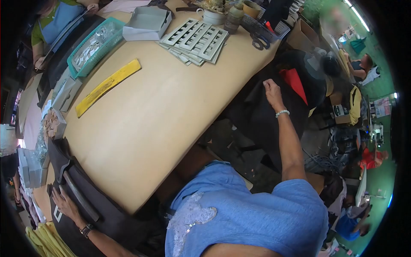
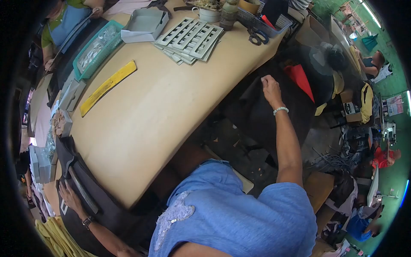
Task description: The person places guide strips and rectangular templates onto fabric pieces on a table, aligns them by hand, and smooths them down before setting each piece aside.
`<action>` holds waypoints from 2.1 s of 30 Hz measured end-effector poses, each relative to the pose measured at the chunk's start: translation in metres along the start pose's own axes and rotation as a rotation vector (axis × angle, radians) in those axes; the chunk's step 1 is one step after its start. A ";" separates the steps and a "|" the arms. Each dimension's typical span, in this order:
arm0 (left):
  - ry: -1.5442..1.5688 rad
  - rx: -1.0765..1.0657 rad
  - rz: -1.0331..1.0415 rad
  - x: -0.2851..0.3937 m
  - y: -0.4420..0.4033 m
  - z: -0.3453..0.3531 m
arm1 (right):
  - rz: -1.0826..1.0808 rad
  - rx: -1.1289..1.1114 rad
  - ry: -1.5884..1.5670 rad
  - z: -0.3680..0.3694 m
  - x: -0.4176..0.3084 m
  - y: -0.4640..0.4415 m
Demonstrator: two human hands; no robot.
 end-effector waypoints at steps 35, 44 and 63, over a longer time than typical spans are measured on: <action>2.085 -1.129 0.648 0.647 0.223 -0.104 | -0.197 0.390 -0.647 -0.061 -0.125 0.063; 1.649 -0.275 0.396 0.326 0.025 -0.155 | -0.655 0.051 -0.314 -0.057 -0.277 0.052; 0.226 0.217 0.073 0.267 0.091 -0.089 | -0.532 -0.327 0.267 0.057 -0.271 0.090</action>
Point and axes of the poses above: each hand's wrist, its own y-axis away from the middle knuckle, its own z-axis out of the palm, x = y × z, the point moved 4 cm from there along -y, towards the middle knuckle, and after that the axes turned 8 degrees about -x, right-handed, at the moved point
